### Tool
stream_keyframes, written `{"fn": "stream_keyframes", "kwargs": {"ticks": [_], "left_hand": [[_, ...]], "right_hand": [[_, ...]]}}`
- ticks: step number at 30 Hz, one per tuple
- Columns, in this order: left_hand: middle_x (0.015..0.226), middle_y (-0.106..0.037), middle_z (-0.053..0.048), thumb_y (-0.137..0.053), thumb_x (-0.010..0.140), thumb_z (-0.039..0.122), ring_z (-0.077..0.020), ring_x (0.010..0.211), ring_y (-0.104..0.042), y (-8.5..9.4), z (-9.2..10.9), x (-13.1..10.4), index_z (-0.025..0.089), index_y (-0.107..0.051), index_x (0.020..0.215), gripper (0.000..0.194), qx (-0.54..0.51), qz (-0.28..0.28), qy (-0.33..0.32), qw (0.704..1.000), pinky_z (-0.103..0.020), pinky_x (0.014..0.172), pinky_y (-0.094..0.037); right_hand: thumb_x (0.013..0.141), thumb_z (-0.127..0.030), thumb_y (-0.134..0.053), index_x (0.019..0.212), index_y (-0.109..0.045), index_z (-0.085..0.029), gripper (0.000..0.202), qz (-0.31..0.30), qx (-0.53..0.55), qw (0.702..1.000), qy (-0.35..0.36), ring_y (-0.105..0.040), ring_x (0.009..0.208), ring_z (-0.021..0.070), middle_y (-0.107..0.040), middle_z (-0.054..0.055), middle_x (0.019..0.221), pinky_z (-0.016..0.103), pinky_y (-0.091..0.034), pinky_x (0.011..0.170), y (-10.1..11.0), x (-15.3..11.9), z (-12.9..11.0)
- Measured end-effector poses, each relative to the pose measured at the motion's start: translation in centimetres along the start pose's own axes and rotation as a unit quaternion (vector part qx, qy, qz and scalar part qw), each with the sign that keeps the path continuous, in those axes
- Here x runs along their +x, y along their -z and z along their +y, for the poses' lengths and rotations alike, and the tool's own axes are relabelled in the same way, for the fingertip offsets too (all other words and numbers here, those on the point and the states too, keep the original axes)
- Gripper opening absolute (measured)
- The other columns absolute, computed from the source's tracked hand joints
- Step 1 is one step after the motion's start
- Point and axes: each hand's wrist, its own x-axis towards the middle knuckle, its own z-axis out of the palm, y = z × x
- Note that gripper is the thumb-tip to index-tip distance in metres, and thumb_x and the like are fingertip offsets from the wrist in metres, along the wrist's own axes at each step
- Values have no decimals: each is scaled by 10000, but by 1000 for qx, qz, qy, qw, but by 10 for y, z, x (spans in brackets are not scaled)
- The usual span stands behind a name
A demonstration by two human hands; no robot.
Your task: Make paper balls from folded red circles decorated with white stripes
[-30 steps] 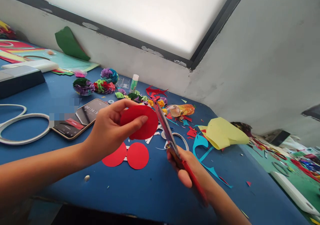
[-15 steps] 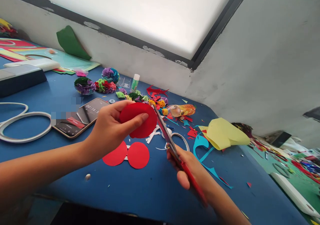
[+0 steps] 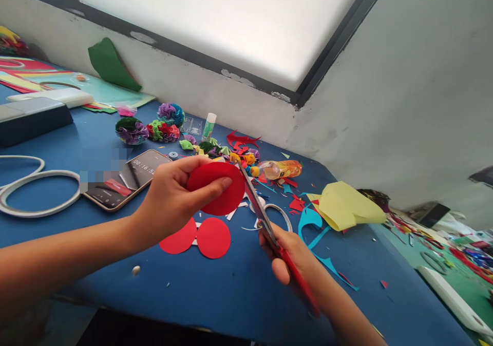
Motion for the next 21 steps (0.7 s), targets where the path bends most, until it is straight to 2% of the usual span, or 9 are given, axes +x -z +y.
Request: {"fn": "stream_keyframes", "kwargs": {"ticks": [4,11,21], "left_hand": [[622,-644,72,-713,712,270,-50,556,-618,0,1,1,200,-675,735,83,-2,7,4,1000,-45,450,-480],[625,-641,61,-717,703,301,-61,551,-613,0,0,1,197,-682,738,115,0,14,21,1000,-61,435,-481],[661,-684,20,-699,713,346,-108,578,-636,1,-2,3,191,-708,749,159,2,14,21,1000,-130,461,-515]], "right_hand": [[784,-150,-461,746,-375,-214,113,-5,-7,1000,2,-455,478,124,-534,-49,516,222,-280,500,1,0,-1],[776,-104,-461,717,-349,-218,170,-4,-24,1000,7,-436,505,120,-567,-49,539,213,-286,527,2,-1,-3],[776,-112,-441,725,-360,-218,143,-9,-3,1000,1,-484,505,126,-578,-46,530,212,-311,527,0,-3,-5]]}}
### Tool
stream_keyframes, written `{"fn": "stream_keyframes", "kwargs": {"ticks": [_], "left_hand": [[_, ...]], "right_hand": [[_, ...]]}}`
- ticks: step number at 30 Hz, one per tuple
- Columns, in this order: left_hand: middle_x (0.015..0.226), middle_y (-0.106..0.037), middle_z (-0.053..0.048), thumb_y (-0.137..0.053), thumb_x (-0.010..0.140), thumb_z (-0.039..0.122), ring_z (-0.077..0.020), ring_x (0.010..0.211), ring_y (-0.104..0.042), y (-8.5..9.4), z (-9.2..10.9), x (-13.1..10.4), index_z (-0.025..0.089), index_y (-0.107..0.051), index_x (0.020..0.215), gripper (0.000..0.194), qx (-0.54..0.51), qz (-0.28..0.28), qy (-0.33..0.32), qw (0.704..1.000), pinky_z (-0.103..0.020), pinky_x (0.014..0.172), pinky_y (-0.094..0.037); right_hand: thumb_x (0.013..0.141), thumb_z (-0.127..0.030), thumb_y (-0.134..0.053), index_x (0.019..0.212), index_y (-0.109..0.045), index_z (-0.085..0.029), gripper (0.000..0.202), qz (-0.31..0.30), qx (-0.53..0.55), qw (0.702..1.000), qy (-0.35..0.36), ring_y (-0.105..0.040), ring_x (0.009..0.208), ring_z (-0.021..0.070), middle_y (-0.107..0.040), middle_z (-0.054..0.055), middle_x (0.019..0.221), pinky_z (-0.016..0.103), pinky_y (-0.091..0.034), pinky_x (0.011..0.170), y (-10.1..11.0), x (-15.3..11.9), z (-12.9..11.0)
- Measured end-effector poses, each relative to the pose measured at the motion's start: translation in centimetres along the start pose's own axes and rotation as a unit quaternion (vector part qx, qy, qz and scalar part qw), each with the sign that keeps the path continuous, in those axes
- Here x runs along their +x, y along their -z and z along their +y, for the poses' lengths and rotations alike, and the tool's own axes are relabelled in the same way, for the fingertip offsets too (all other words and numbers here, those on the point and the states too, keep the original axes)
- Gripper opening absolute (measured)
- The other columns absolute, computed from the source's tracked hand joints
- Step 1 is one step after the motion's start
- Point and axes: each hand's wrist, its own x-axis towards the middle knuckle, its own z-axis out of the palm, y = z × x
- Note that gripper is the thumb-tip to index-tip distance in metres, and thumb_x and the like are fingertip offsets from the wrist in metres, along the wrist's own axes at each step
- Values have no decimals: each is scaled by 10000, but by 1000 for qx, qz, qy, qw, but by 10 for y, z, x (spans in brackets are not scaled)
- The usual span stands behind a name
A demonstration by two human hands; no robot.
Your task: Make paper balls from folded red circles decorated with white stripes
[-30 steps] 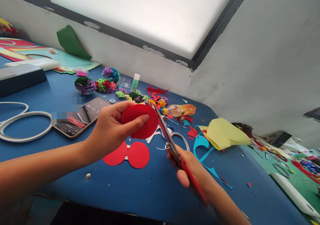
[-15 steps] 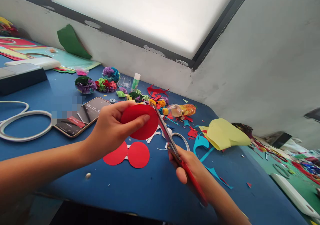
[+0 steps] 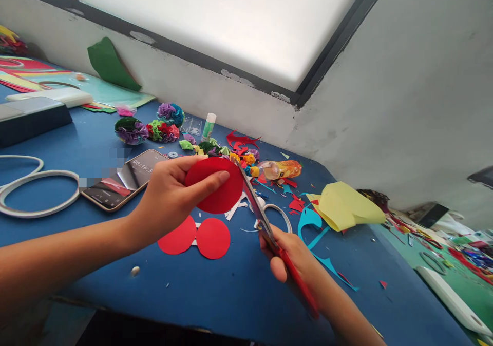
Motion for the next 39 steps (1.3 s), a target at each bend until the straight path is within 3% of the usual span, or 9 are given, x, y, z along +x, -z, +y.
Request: {"fn": "stream_keyframes", "kwargs": {"ticks": [11,16,19,23,28,33,39], "left_hand": [[659,-699,14,-715,697,333,-109,567,-641,0,0,0,195,-723,732,143,-14,5,5,1000,-122,445,-505],[635,-698,30,-721,700,304,-94,558,-653,-1,2,-3,200,-725,724,107,-38,-13,25,999,-85,440,-499],[623,-695,28,-721,700,309,-108,567,-662,-1,2,-3,194,-724,726,118,-38,-21,36,998,-98,446,-513],[626,-700,21,-721,696,324,-120,572,-666,-2,3,-3,190,-723,719,136,-36,-18,46,998,-111,441,-518],[653,-716,-7,-719,690,328,-142,571,-671,-1,6,-2,188,-731,738,148,-24,-19,58,998,-141,426,-523],[667,-724,-9,-720,685,325,-142,566,-673,2,6,0,205,-737,743,134,-34,-37,67,996,-149,437,-530],[626,-715,-3,-733,658,323,-159,558,-679,6,7,8,216,-735,707,117,-46,-75,96,991,-161,420,-535]], "right_hand": [[786,-258,-471,727,-377,-215,120,13,11,1000,12,-460,465,127,-512,-47,499,226,-302,495,-4,1,5],[746,-436,-561,740,-392,-212,280,22,-12,1000,1,-427,502,124,-522,-32,563,236,-308,503,-3,3,5],[777,-520,-510,732,-393,-215,330,21,-25,999,8,-443,520,135,-533,-22,563,243,-333,521,-2,3,4],[870,-500,-381,734,-373,-222,309,-2,-14,1000,23,-497,506,143,-544,-25,530,243,-371,546,-3,3,3],[861,-479,-423,725,-368,-219,298,1,-20,999,31,-510,495,141,-558,-24,529,230,-362,511,-2,3,8],[865,-328,-436,715,-357,-217,202,-2,-11,999,33,-514,496,133,-567,-28,522,221,-348,502,-1,2,9],[830,-264,-487,690,-350,-216,202,5,-38,999,0,-465,479,119,-549,-37,513,221,-312,492,3,0,5]]}}
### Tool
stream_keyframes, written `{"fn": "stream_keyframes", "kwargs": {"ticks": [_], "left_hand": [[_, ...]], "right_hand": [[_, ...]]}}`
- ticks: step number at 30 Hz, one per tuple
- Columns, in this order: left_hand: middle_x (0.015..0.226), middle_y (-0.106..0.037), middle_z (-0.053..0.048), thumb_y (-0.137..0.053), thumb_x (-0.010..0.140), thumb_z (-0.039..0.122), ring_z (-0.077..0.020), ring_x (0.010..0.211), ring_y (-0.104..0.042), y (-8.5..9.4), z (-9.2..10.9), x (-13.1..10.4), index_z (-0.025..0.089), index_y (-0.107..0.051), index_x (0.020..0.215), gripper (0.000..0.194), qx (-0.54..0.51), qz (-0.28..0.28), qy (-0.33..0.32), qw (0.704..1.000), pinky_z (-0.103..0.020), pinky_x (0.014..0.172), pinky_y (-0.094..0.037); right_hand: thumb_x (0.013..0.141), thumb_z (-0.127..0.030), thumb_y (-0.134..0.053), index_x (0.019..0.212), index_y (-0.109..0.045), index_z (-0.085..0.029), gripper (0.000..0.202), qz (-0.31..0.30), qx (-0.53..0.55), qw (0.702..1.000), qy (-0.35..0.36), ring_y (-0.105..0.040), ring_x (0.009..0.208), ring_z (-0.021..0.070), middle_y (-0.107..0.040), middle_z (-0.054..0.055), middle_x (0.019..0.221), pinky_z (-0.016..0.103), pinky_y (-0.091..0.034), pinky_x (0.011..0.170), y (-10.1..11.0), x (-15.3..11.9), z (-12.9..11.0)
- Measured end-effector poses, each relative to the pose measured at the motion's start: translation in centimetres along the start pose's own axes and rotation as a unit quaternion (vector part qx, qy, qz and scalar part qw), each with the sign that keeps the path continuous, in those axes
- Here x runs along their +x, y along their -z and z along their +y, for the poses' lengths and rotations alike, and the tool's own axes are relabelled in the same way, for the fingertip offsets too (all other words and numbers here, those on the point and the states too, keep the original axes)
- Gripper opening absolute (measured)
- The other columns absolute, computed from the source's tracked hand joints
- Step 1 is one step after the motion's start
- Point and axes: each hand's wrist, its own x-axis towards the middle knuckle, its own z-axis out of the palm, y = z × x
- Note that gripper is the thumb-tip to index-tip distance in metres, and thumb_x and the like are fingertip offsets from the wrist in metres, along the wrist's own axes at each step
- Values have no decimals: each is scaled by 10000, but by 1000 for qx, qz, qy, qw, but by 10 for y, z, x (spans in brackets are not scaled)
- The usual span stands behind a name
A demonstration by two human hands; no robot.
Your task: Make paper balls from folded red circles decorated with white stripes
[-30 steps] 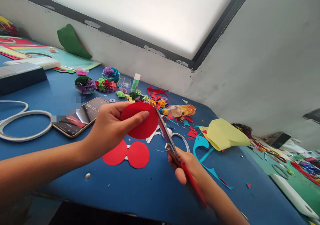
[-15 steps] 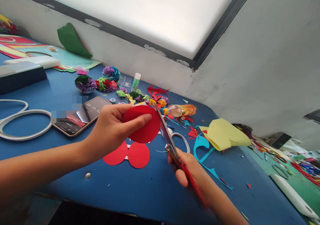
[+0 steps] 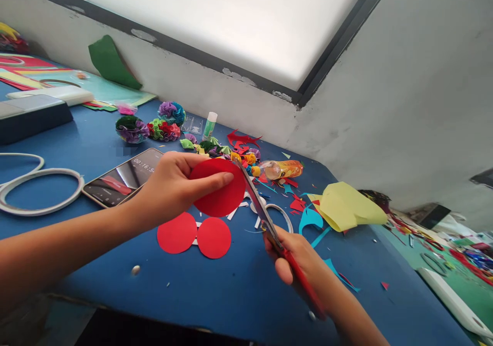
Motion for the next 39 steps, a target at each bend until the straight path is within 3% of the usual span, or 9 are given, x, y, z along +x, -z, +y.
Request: {"fn": "stream_keyframes", "kwargs": {"ticks": [5,12,18,25,31,39], "left_hand": [[634,-722,-10,-731,658,322,-166,566,-683,3,0,6,220,-734,694,108,-4,-26,15,1000,-175,439,-545],[594,-709,-15,-728,648,289,-151,517,-657,1,4,7,222,-739,680,75,-9,-39,42,998,-181,418,-521],[592,-710,-14,-726,649,274,-147,514,-653,1,3,7,220,-739,673,61,-16,-45,47,998,-180,421,-508],[582,-709,-14,-730,650,263,-132,497,-651,1,4,7,217,-739,651,47,-30,-50,68,996,-148,406,-499],[571,-708,-28,-724,659,272,-152,489,-655,0,4,7,219,-737,638,59,-26,-43,78,996,-169,391,-503],[567,-704,-13,-735,647,266,-136,488,-651,0,3,8,222,-739,643,45,-38,-45,75,995,-152,398,-496]], "right_hand": [[776,-389,-561,671,-367,-210,284,23,-32,999,-10,-391,500,116,-505,-38,516,227,-285,476,5,-1,-1],[789,-452,-514,733,-400,-204,278,4,-11,1000,-8,-378,528,118,-488,-35,569,231,-302,497,4,-1,2],[793,-587,-473,700,-397,-204,402,9,-18,1000,-16,-364,518,116,-454,-36,550,231,-294,473,4,-1,0],[664,-748,-497,692,-379,-208,553,16,-36,999,-6,-314,518,112,-424,-46,553,234,-274,461,6,1,-1],[670,-761,-477,669,-359,-208,566,24,-45,999,-6,-313,539,116,-454,-36,568,237,-280,479,6,-1,-2],[733,-623,-538,665,-349,-213,457,19,-55,998,-17,-309,523,113,-451,-45,538,234,-273,479,8,0,-4]]}}
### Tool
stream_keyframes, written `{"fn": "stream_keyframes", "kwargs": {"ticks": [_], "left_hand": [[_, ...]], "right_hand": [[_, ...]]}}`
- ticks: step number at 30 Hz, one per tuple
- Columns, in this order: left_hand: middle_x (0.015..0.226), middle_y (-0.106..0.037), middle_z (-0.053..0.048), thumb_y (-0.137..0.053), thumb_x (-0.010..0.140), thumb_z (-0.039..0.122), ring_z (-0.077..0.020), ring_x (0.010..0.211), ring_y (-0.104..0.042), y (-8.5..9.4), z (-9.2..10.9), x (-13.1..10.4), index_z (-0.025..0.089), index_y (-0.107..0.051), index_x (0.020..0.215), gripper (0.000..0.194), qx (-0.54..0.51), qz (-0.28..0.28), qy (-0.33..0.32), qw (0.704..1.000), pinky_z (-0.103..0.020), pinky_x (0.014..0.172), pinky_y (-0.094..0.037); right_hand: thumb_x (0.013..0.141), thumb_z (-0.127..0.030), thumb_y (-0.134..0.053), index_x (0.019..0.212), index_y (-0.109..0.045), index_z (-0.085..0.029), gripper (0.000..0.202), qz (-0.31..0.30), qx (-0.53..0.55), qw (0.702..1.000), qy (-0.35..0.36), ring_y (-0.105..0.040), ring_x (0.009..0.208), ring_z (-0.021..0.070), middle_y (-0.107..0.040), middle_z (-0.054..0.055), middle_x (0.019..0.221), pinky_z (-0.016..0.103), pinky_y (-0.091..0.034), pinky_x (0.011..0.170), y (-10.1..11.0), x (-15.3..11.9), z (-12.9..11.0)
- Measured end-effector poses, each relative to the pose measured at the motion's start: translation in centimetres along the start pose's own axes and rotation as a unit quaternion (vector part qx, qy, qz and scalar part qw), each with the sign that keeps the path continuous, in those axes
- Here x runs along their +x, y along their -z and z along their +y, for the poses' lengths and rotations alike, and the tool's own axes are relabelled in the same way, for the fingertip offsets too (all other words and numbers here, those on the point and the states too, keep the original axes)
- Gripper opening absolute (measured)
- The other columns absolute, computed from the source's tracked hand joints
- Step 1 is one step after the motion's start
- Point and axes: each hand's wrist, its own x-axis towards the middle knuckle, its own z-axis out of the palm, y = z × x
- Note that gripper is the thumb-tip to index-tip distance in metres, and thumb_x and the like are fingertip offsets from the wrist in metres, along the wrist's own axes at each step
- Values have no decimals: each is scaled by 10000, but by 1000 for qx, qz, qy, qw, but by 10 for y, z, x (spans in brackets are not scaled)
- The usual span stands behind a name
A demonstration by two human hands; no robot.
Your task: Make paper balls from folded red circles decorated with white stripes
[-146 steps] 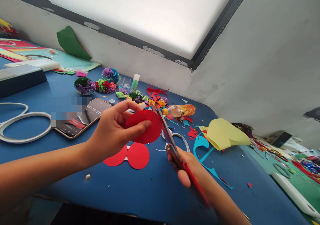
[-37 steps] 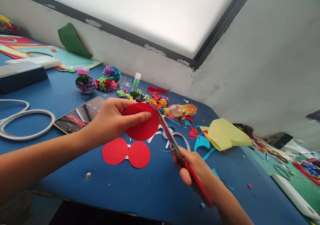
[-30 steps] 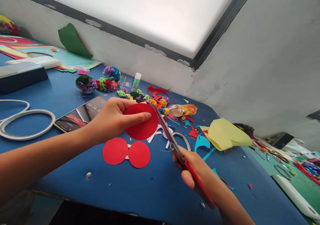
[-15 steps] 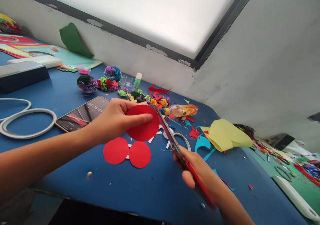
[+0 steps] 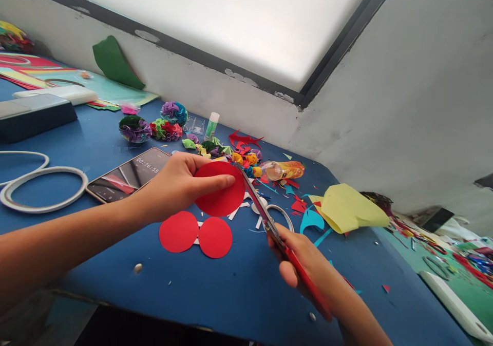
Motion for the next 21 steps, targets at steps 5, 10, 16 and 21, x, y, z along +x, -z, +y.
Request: {"fn": "stream_keyframes", "kwargs": {"ticks": [5,10,16,21], "left_hand": [[574,-706,-7,-735,646,247,-124,499,-647,1,0,-1,225,-744,666,32,12,1,-9,1000,-142,412,-489],[596,-705,-8,-723,666,266,-128,527,-649,-1,2,-3,217,-733,690,55,15,6,1,1000,-158,432,-490],[738,-711,-44,-643,734,352,-167,678,-652,1,-10,2,168,-701,830,216,141,-93,21,985,-214,526,-487],[742,-692,-20,-570,778,329,-171,668,-630,1,-39,3,170,-704,850,220,411,-295,7,863,-224,538,-448]], "right_hand": [[806,-403,-514,648,-316,-220,313,-4,-10,1000,-4,-327,490,111,-446,-57,466,225,-267,468,-1,2,3],[760,-273,-510,636,-308,-227,241,7,-29,1000,-7,-314,490,112,-452,-63,458,224,-278,476,-2,2,2],[695,-310,-568,639,-294,-237,289,121,-116,986,-21,-295,488,112,-491,-53,522,224,-301,469,-1,3,-2],[699,-526,-560,644,-291,-248,391,218,-202,955,4,-343,436,117,-487,-40,553,239,-331,428,-5,5,8]]}}
